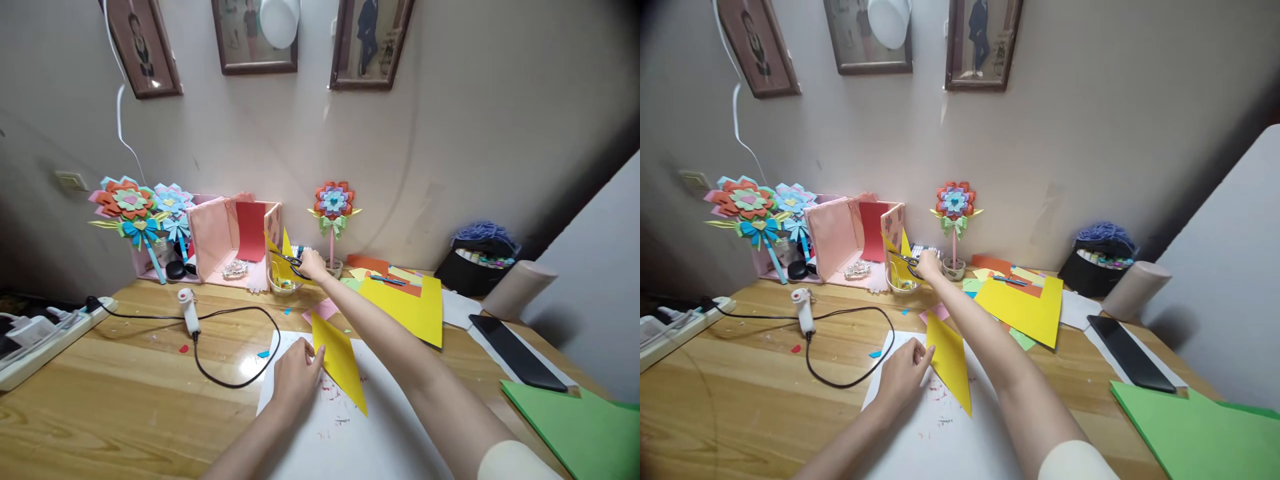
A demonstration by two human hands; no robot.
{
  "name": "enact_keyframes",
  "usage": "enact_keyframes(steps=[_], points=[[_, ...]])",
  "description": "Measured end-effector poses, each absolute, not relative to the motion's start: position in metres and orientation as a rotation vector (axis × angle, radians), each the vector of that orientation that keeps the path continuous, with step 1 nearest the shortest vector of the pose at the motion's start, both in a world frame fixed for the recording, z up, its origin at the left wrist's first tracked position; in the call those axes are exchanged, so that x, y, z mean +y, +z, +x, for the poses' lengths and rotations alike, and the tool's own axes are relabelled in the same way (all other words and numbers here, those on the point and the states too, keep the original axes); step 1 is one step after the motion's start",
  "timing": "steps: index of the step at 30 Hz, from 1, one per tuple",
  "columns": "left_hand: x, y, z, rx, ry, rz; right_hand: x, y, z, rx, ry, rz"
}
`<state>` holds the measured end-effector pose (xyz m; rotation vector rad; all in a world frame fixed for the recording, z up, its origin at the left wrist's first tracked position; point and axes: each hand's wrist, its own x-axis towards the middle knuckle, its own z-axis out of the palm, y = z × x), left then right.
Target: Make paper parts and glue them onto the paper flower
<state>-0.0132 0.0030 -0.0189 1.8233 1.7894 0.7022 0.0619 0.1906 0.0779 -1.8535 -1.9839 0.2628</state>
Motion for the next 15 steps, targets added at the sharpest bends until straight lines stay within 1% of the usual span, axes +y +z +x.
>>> enact_keyframes(steps=[6,10,15], points=[[0.003,-0.021,-0.012,1.793,0.701,1.827,0.2,0.054,0.065,-2.018,0.302,-1.955],[0.002,-0.02,-0.012,1.79,0.697,1.818,0.202,0.054,0.068,-2.023,0.285,-1.934],[0.004,-0.018,-0.012,1.795,0.687,1.822,0.201,0.062,0.076,-2.016,0.284,-1.79]])
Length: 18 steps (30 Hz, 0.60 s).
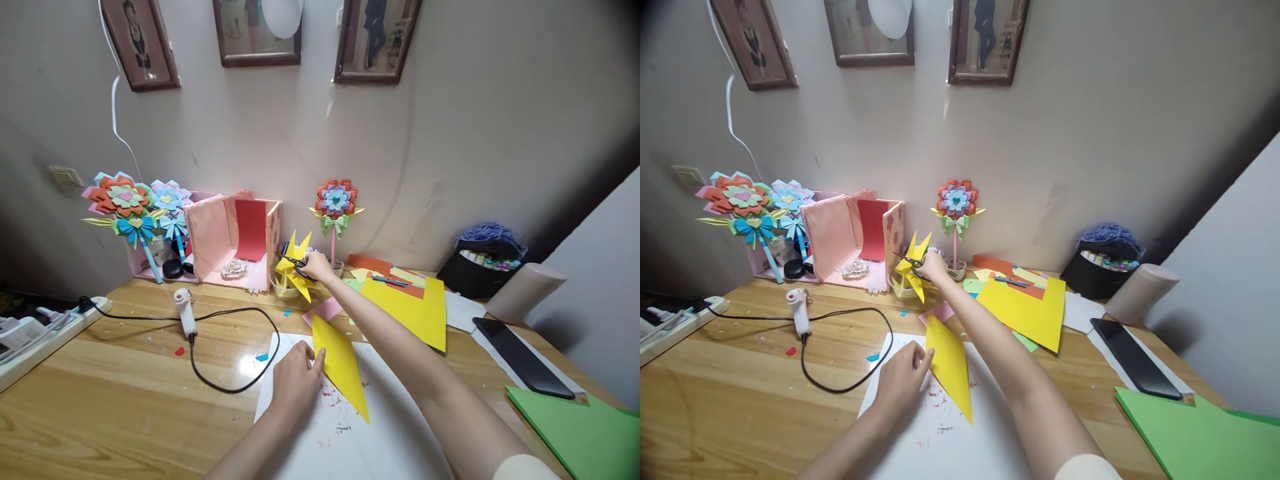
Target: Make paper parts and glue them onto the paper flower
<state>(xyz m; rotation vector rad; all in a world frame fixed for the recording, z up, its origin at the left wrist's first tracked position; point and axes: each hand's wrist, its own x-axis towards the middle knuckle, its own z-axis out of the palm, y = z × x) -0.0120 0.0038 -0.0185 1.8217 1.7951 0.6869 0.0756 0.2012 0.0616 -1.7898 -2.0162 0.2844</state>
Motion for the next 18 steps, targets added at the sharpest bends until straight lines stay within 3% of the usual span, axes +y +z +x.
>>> enact_keyframes(steps=[12,18], points=[[0.003,-0.02,-0.011,1.803,0.69,1.872,0.194,0.078,0.137,-1.87,0.326,-1.611],[0.008,-0.024,-0.01,1.732,0.757,1.779,0.155,0.047,0.196,-1.846,0.29,-1.777]])
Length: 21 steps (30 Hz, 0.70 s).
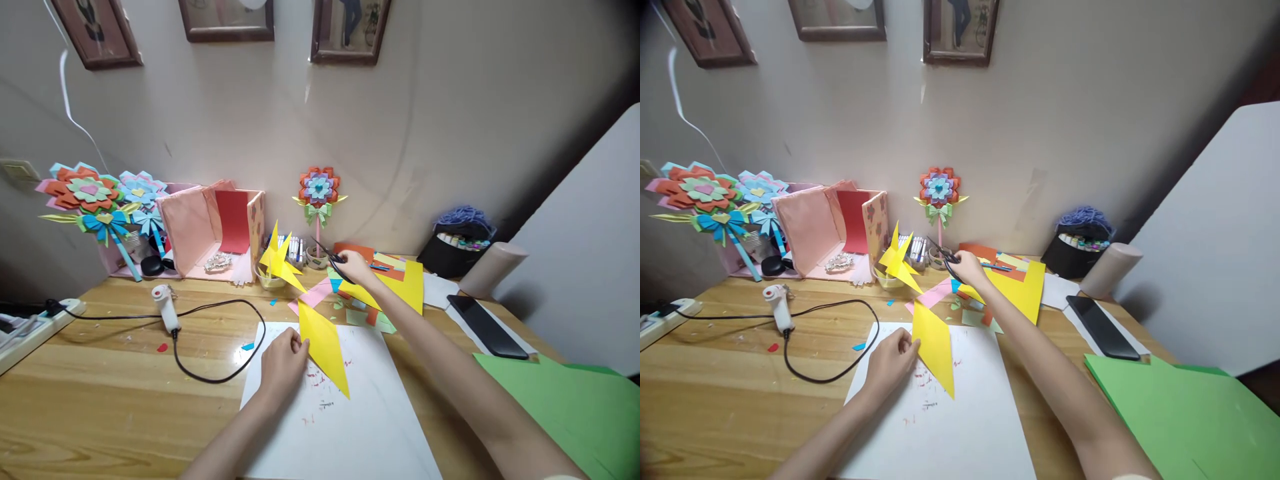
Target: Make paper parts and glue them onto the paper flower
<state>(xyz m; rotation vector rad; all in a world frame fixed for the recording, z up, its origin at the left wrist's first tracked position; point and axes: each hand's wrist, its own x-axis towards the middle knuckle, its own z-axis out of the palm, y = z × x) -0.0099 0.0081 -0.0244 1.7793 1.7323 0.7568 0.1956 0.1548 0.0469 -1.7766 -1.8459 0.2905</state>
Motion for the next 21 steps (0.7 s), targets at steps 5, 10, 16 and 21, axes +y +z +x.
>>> enact_keyframes(steps=[5,10,16,21], points=[[0.014,-0.028,-0.011,1.528,0.934,1.572,0.101,-0.002,0.258,-1.782,0.188,-2.08],[0.015,-0.03,-0.012,1.495,0.878,1.618,0.087,-0.006,0.277,-1.762,0.055,-2.198],[0.011,-0.026,-0.011,1.575,0.789,1.808,0.105,0.015,0.188,-1.878,0.512,-1.711],[0.009,-0.024,-0.01,1.581,0.794,1.823,0.126,0.012,0.116,-1.969,0.67,-1.543]])
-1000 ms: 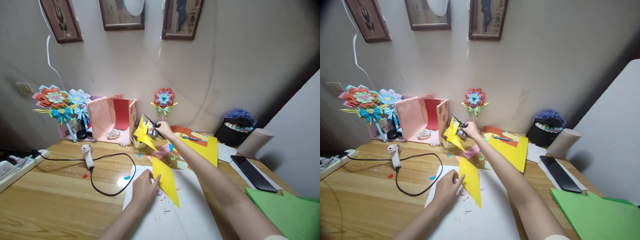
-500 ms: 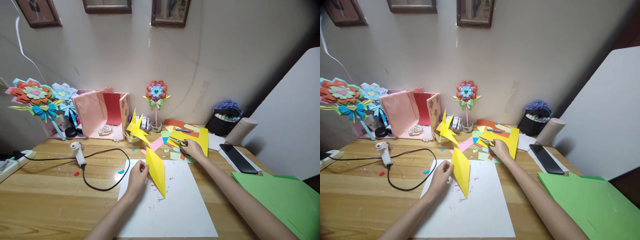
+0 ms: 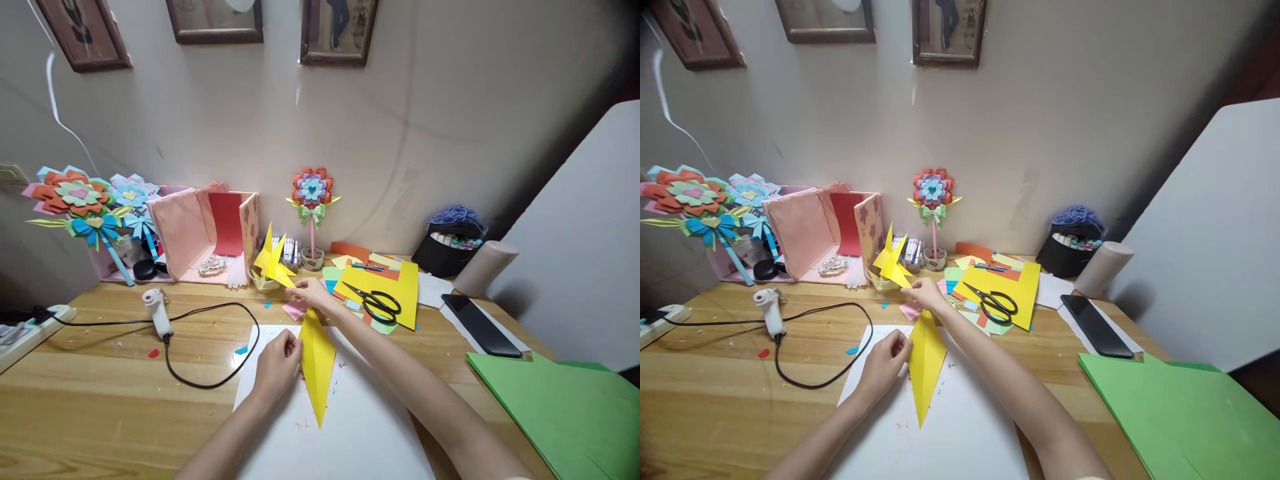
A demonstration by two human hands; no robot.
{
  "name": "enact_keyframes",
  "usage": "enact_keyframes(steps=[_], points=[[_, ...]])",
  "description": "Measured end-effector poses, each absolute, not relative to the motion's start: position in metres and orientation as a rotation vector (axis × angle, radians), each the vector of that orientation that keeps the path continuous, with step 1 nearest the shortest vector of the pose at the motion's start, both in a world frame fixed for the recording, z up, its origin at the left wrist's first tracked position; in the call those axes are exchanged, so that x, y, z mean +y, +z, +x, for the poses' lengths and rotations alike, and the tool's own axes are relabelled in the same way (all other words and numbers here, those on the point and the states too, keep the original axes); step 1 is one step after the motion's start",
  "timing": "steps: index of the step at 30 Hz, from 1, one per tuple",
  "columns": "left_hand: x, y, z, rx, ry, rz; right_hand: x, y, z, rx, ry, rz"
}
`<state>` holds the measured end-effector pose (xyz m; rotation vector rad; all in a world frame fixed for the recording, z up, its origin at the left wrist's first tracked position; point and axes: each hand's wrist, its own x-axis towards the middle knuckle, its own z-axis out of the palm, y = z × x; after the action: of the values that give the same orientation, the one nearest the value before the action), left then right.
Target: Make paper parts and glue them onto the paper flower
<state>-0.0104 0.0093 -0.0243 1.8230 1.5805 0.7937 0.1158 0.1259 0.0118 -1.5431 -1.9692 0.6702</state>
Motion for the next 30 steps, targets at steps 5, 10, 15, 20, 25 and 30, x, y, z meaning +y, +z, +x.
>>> enact_keyframes(steps=[5,10,15,20,25,30], points=[[0.008,-0.024,-0.01,1.596,0.805,1.811,0.127,0.043,0.106,-1.993,0.428,-1.538],[0.007,-0.022,-0.01,1.609,0.787,1.799,0.127,0.077,0.098,-2.125,0.135,-1.603],[0.007,-0.022,-0.01,1.607,0.788,1.798,0.146,0.076,0.077,-2.305,0.003,-1.691],[0.007,-0.023,-0.01,1.605,0.796,1.808,0.165,0.065,0.061,-2.528,-0.027,-1.605],[0.007,-0.025,-0.01,1.606,0.792,1.809,0.174,0.067,0.057,-2.663,0.032,-1.486],[0.006,-0.023,-0.01,1.602,0.79,1.809,0.187,0.076,0.072,-2.595,0.168,-1.594]])
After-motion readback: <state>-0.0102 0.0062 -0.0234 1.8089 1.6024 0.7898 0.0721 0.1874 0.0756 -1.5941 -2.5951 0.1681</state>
